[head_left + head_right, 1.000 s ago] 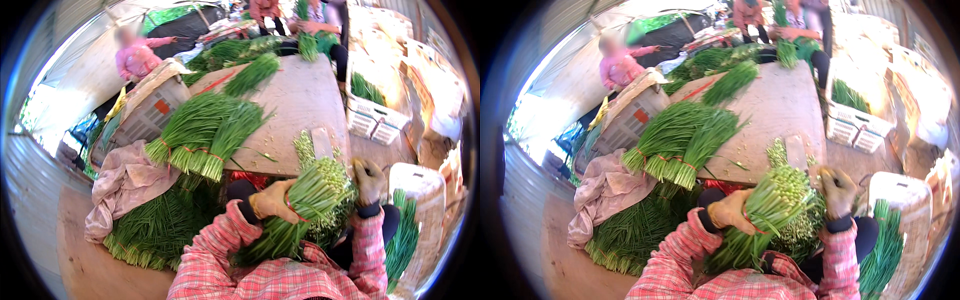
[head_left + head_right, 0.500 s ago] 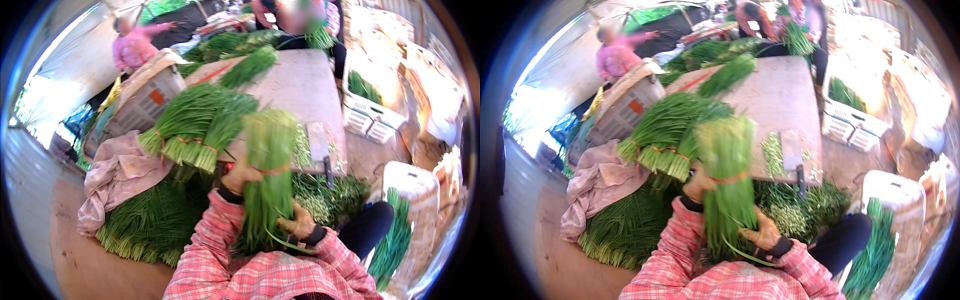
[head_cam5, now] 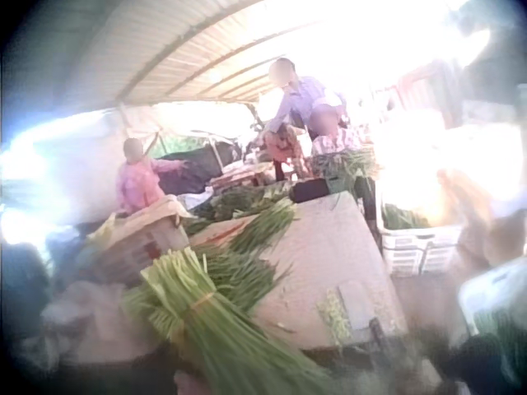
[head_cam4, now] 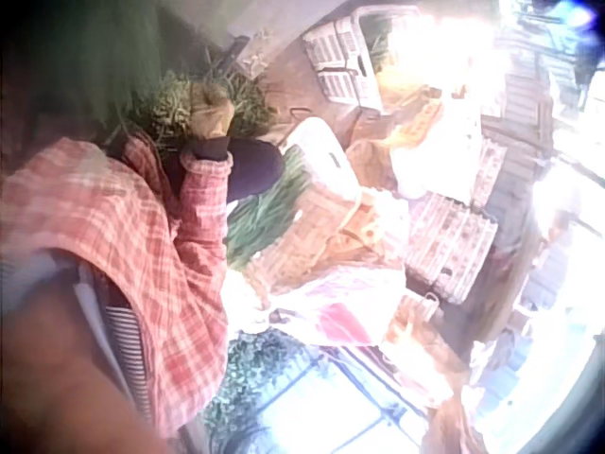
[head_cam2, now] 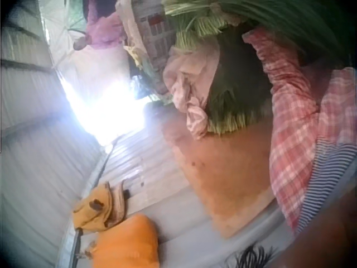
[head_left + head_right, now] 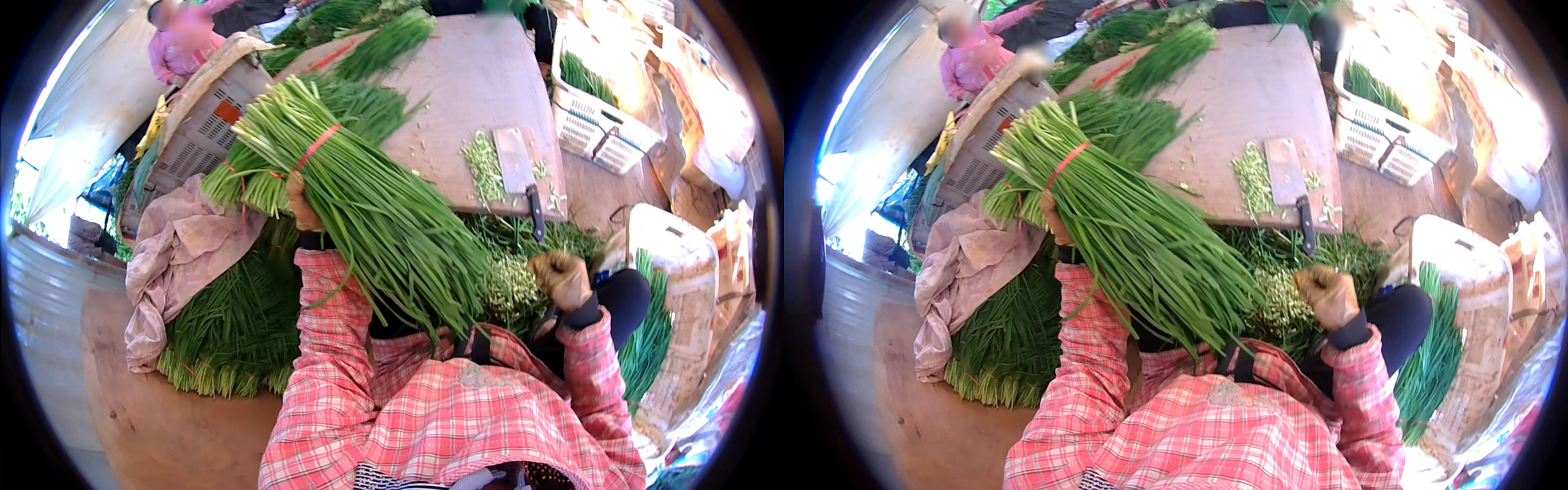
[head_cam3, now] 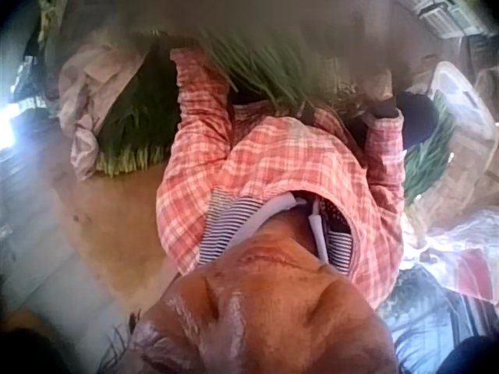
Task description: The person trims the root ends of chive bundles using a cleaver on a wooden board, then secures the bundles with rubber bands and places them into plastic crates.
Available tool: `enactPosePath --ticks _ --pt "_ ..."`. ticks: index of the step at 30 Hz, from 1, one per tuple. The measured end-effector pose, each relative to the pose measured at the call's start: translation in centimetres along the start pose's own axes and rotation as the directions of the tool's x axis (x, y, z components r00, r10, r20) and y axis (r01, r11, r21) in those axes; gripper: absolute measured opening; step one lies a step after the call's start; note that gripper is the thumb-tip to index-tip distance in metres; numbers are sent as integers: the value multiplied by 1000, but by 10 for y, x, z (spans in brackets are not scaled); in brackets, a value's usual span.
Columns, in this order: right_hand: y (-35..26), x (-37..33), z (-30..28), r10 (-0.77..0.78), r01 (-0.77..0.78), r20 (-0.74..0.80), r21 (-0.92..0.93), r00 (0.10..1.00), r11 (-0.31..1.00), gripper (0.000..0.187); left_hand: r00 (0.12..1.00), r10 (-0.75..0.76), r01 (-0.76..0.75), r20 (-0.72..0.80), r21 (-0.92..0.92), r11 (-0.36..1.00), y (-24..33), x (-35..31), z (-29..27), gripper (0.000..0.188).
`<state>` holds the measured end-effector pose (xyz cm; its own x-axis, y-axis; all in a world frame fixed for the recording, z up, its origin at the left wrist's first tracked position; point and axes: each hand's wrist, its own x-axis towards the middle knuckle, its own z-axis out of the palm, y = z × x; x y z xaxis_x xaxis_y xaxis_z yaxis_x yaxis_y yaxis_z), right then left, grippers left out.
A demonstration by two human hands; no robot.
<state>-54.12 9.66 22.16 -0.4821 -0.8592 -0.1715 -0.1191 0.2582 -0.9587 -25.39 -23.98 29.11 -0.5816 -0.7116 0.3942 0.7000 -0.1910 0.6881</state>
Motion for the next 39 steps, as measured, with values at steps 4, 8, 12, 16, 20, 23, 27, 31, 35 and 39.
enactPosePath --ticks 4,8,12,16,20,23,27,31,35,39 --pt "-56 4 10 -243 245 -38 105 969 964 12 998 54 -54 -10 6 999 -1 -5 17 60" --pt "-91 15 32 -562 560 -21 134 827 818 13 985 146 -153 90 73 986 1 -3 46 60" --pt "-122 27 48 -675 675 12 -46 738 737 16 957 275 -285 88 143 948 -6 0 64 63" --pt "-157 42 67 -706 702 -7 -101 708 705 19 906 422 -415 18 221 882 -26 7 71 66" --pt "-164 54 79 -653 644 44 127 756 754 21 961 277 -275 19 213 938 -34 -11 83 69" --pt "-161 47 88 -714 696 40 190 700 693 25 991 136 -135 6 127 983 -25 -26 86 72" --pt "-162 24 102 -839 850 139 -91 526 518 40 1000 -1 -1 -24 -77 997 -32 -37 86 68" --pt "-142 22 120 -783 779 199 -400 589 484 10 992 -56 53 -110 -34 998 -36 -32 58 69" --pt "-83 3 127 -637 731 406 -133 656 669 5 983 48 -36 -180 70 997 -32 -30 62 65" --pt "-29 -13 106 -510 684 479 -328 715 651 13 969 124 -116 -214 53 992 -24 -35 43 63"
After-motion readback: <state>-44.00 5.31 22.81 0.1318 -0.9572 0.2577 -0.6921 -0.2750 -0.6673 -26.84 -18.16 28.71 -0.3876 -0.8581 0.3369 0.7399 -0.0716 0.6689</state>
